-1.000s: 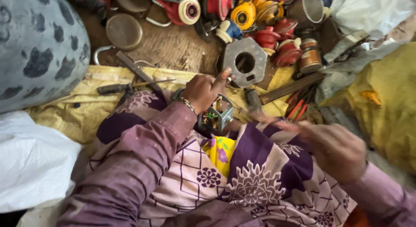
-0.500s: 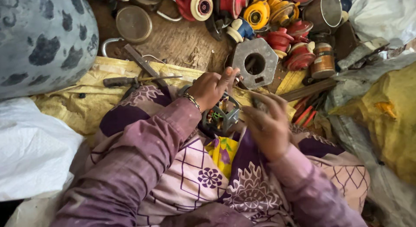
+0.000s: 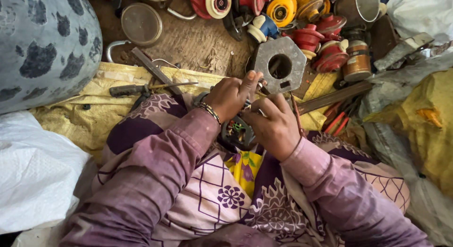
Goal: The person sits on the floor and uses pliers and a hammer to manipulate a small electrical component, likely a motor or starter. They repeatedly pry at internal parts and strike the component against a metal block.
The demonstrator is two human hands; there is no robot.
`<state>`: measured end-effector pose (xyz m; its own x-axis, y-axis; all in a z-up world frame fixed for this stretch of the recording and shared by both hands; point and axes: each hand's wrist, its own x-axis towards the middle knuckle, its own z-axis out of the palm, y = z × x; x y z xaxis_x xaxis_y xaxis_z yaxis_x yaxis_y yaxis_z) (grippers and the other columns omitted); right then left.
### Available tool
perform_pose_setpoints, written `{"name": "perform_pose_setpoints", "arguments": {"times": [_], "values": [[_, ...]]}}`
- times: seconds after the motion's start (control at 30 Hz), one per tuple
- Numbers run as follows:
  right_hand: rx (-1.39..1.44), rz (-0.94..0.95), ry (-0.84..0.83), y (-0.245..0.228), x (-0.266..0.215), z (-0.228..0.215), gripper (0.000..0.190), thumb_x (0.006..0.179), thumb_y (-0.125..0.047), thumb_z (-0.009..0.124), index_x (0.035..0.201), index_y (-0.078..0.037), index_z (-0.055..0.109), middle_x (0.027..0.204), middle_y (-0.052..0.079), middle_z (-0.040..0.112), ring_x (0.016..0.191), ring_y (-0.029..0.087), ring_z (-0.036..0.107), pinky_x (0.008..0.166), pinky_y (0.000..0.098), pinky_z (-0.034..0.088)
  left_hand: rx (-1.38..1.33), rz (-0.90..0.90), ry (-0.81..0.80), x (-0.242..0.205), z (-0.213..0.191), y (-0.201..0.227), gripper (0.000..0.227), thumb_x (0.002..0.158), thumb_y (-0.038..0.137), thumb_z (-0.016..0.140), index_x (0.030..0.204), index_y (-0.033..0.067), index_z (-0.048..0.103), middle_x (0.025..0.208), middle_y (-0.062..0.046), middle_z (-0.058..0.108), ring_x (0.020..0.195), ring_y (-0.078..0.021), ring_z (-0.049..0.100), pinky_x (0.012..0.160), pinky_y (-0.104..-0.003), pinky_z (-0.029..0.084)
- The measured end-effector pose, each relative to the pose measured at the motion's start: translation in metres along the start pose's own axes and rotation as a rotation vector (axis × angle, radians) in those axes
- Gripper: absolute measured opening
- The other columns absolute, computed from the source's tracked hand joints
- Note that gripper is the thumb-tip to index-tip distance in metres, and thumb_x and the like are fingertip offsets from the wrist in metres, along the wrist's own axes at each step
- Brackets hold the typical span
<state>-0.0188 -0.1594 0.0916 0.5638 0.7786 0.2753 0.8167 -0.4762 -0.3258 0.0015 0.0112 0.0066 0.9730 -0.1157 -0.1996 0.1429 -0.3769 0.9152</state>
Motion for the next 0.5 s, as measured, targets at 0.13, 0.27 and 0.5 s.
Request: {"name": "perform_pose_setpoints", "arguments": {"times": [0.13,0.27,0.5], "values": [[0.088,-0.041,0.023,0.009,-0.002,0.006,0.029,0.070,-0.001,0.076,0.098,-0.009,0.078,0.103,0.004,0.065,0.096,0.029,0.057,0.084,0.0384,0.051,0.029,-0.051,-0.009,0.001,0.001,-0.001,0.092,0.096,0.074,0.018,0.087,0.0057,0.078,0.079,-0.019,0.074,0.085,-0.0404,0.071,0.079,-0.048,0.054],[0.115,-0.190,-0.026,0.023,0.000,0.008,0.036,0.062,-0.009,0.076,0.098,-0.004,0.073,0.107,0.006,0.064,0.097,0.031,0.059,0.083,0.0398,0.052,0.019,-0.027,-0.008,0.001,0.000,0.001,0.093,0.096,0.075,0.017,0.084,0.0060,0.078,0.077,-0.019,0.074,0.082,-0.0398,0.072,0.078,-0.047,0.054],[0.103,-0.249,-0.059,0.038,-0.001,0.008,0.039,0.066,-0.005,0.077,0.105,-0.005,0.073,0.111,0.008,0.064,0.100,0.031,0.060,0.086,0.0414,0.055,0.038,-0.064,-0.008,0.004,0.001,-0.002,0.092,0.096,0.074,0.018,0.081,0.0065,0.079,0.073,-0.022,0.071,0.080,-0.0395,0.072,0.075,-0.048,0.054]]}}
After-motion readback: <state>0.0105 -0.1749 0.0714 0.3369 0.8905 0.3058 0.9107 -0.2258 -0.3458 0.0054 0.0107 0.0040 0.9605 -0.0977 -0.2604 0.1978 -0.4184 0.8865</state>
